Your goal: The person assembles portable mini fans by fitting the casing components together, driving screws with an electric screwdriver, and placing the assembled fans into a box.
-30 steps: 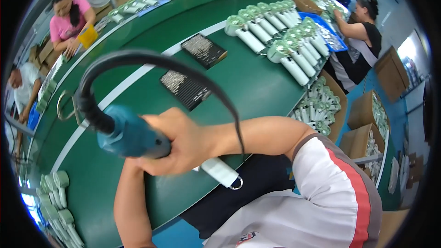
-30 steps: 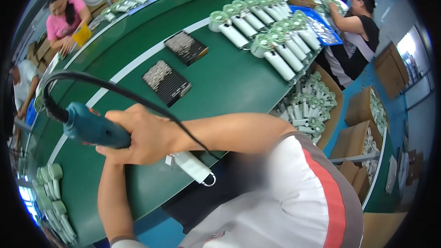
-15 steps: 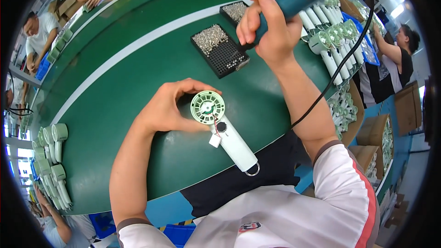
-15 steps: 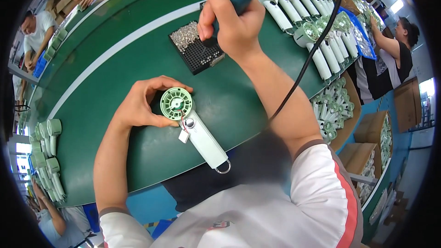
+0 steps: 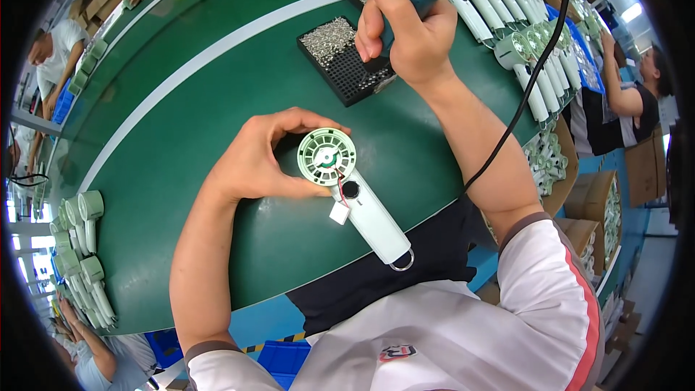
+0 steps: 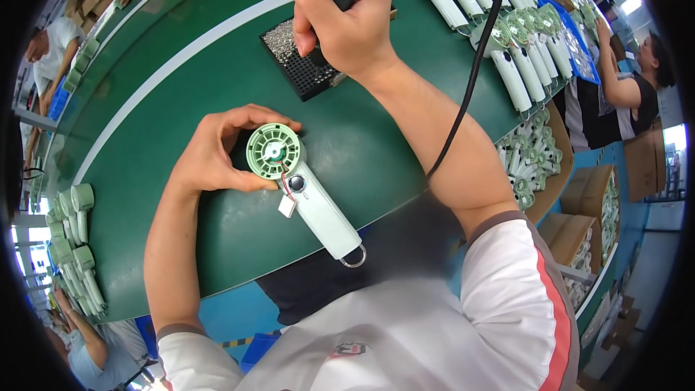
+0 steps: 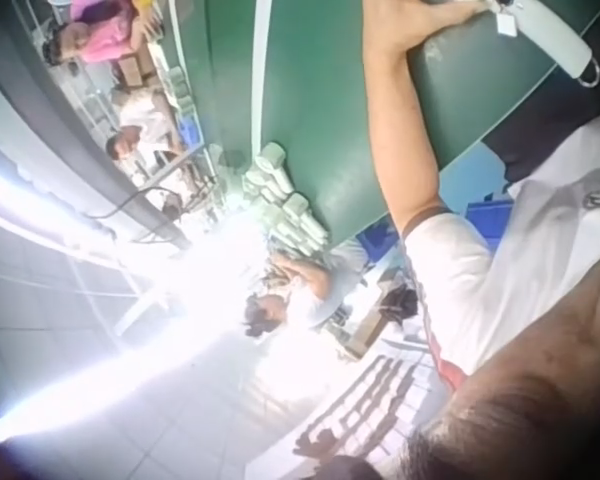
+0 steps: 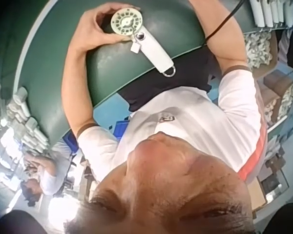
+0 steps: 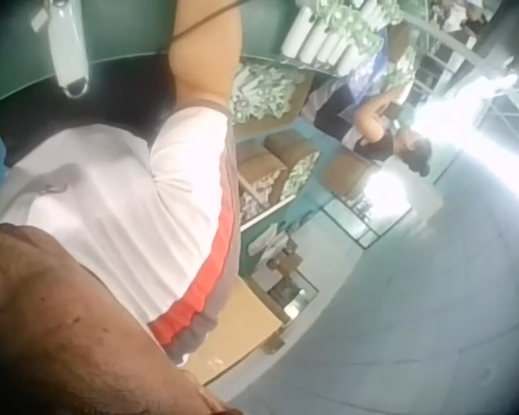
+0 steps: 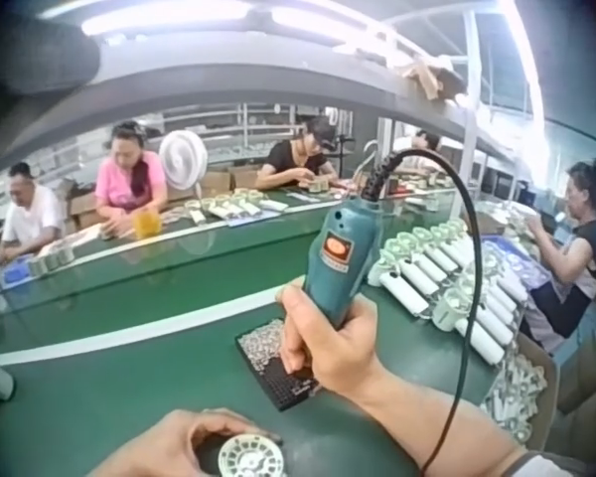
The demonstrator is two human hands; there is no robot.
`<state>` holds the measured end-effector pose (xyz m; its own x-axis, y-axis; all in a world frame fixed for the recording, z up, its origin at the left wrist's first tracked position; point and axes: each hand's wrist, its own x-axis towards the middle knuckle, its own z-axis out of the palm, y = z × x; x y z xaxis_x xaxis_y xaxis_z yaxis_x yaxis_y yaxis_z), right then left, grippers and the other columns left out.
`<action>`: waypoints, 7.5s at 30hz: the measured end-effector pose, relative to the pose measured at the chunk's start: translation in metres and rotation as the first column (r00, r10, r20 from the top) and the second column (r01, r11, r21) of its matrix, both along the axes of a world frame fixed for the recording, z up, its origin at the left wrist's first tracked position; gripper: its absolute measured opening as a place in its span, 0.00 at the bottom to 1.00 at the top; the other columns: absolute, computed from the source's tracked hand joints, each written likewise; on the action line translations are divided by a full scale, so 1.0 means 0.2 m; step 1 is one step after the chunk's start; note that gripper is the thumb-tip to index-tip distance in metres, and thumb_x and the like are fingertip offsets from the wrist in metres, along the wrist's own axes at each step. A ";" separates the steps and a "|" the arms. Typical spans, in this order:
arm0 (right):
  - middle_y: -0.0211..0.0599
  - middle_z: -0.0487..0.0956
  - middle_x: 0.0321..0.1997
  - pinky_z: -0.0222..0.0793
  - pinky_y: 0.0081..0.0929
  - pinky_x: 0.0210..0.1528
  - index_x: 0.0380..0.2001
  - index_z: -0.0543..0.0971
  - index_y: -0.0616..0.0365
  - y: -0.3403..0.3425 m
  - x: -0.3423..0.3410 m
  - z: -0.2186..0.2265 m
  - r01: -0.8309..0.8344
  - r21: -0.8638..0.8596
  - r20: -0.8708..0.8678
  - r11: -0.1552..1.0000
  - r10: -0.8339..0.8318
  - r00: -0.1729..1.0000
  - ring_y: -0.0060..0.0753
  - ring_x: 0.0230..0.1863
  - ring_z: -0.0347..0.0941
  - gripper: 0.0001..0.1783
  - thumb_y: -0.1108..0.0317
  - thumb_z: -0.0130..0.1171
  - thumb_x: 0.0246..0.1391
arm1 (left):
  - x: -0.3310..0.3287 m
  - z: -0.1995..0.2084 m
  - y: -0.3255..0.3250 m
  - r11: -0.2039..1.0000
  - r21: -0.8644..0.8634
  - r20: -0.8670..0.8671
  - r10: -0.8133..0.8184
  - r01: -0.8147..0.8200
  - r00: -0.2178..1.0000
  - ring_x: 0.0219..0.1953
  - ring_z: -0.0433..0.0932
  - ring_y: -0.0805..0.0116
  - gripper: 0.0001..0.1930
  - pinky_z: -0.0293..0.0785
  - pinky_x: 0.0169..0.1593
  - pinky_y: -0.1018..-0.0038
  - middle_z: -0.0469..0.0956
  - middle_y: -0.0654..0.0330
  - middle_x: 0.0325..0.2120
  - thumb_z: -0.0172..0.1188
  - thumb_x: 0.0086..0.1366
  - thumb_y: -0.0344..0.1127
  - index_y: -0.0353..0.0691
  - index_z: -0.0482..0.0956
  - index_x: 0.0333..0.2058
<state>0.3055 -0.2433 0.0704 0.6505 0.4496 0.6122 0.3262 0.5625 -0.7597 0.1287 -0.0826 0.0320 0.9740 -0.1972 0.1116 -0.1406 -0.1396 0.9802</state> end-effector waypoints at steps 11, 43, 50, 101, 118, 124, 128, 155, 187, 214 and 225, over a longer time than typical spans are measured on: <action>0.36 0.73 0.15 0.68 0.28 0.16 0.35 0.75 0.70 0.02 -0.02 0.00 0.009 -0.091 0.095 0.996 -0.001 0.996 0.26 0.12 0.68 0.10 0.71 0.57 0.66 | 0.00 0.01 0.00 1.000 0.002 -0.006 0.011 -0.011 1.000 0.52 0.82 0.66 0.36 0.73 0.62 0.68 0.84 0.54 0.49 0.83 0.40 0.30 0.30 0.79 0.51; 0.33 0.69 0.18 0.67 0.32 0.16 0.52 0.73 0.60 -0.02 -0.32 0.15 -0.442 0.075 0.156 0.894 0.428 0.890 0.28 0.13 0.62 0.18 0.59 0.42 0.72 | 0.00 0.00 0.02 0.998 0.061 0.022 -0.027 0.026 0.999 0.49 0.82 0.70 0.37 0.73 0.61 0.72 0.85 0.56 0.44 0.84 0.42 0.33 0.29 0.78 0.52; 0.34 0.69 0.18 0.68 0.32 0.17 0.50 0.72 0.64 0.02 -0.35 0.14 -0.428 0.073 0.191 0.901 0.409 0.892 0.27 0.13 0.63 0.17 0.63 0.41 0.72 | -0.01 -0.03 0.03 0.998 0.056 0.026 -0.006 0.004 1.000 0.50 0.81 0.70 0.37 0.73 0.61 0.71 0.84 0.55 0.45 0.85 0.41 0.34 0.29 0.78 0.51; 0.34 0.74 0.17 0.66 0.25 0.15 0.37 0.77 0.65 0.00 -0.01 0.02 0.048 -0.089 -0.098 0.995 -0.056 0.994 0.25 0.12 0.69 0.10 0.68 0.57 0.68 | 0.01 0.01 -0.02 0.999 0.049 -0.032 0.025 -0.024 0.999 0.50 0.82 0.67 0.35 0.73 0.61 0.70 0.85 0.57 0.46 0.82 0.40 0.31 0.32 0.81 0.51; 0.36 0.72 0.19 0.66 0.32 0.16 0.41 0.76 0.70 -0.03 0.00 0.06 -0.009 0.032 -0.030 0.999 0.010 1.000 0.28 0.14 0.67 0.13 0.66 0.53 0.69 | 0.01 0.00 0.01 0.997 0.079 -0.020 -0.023 0.024 1.000 0.52 0.81 0.65 0.36 0.72 0.62 0.66 0.83 0.53 0.50 0.82 0.41 0.29 0.30 0.79 0.52; 0.36 0.67 0.15 0.64 0.32 0.13 0.42 0.75 0.64 -0.10 -0.21 0.24 -0.138 0.218 -0.255 0.966 0.193 0.948 0.31 0.10 0.62 0.16 0.60 0.46 0.73 | 0.02 0.00 0.03 0.995 0.095 -0.005 0.032 -0.032 0.999 0.52 0.81 0.66 0.36 0.72 0.63 0.67 0.83 0.54 0.49 0.82 0.39 0.28 0.30 0.79 0.51; 0.39 0.69 0.15 0.66 0.35 0.16 0.41 0.76 0.63 -0.08 -0.44 0.29 -0.200 0.275 -0.421 0.941 0.304 0.855 0.34 0.12 0.65 0.18 0.57 0.51 0.70 | 0.01 -0.01 0.03 0.996 0.077 0.006 0.036 -0.036 0.999 0.51 0.81 0.68 0.36 0.73 0.62 0.68 0.83 0.55 0.48 0.82 0.39 0.27 0.31 0.79 0.51; 0.33 0.74 0.17 0.64 0.23 0.16 0.40 0.74 0.66 -0.07 -0.38 0.15 -0.310 -0.169 0.028 0.936 0.319 0.947 0.21 0.13 0.67 0.04 0.75 0.54 0.65 | -0.02 0.00 0.05 0.984 0.154 0.069 0.081 -0.091 0.994 0.46 0.81 0.72 0.35 0.74 0.57 0.72 0.85 0.59 0.42 0.83 0.38 0.33 0.34 0.81 0.49; 0.34 0.71 0.15 0.69 0.31 0.15 0.44 0.74 0.65 -0.11 -0.30 0.18 -0.536 0.003 -0.005 0.844 0.536 0.844 0.30 0.12 0.68 0.13 0.64 0.54 0.66 | 0.01 -0.01 0.03 0.998 0.052 0.007 -0.020 0.020 1.000 0.47 0.81 0.73 0.34 0.75 0.57 0.73 0.84 0.60 0.44 0.81 0.44 0.30 0.34 0.80 0.52; 0.49 0.72 0.62 0.79 0.44 0.49 0.47 0.76 0.59 0.64 -0.12 -0.30 0.322 -0.337 0.935 0.885 0.355 0.002 0.50 0.49 0.78 0.14 0.67 0.52 0.60 | -0.31 0.18 0.65 0.988 0.155 -0.249 0.037 0.002 0.968 0.52 0.81 0.64 0.40 0.78 0.58 0.65 0.81 0.49 0.52 0.80 0.29 0.21 0.31 0.77 0.48; 0.56 0.81 0.23 0.78 0.45 0.36 0.19 0.80 0.66 -0.10 -0.94 0.15 -0.009 -0.707 0.335 0.707 0.346 0.877 0.57 0.30 0.81 0.32 0.40 0.67 0.47 | -0.43 0.28 0.63 0.964 0.229 -0.083 0.155 -0.132 0.984 0.46 0.83 0.61 0.40 0.78 0.54 0.65 0.83 0.48 0.45 0.83 0.30 0.32 0.27 0.77 0.48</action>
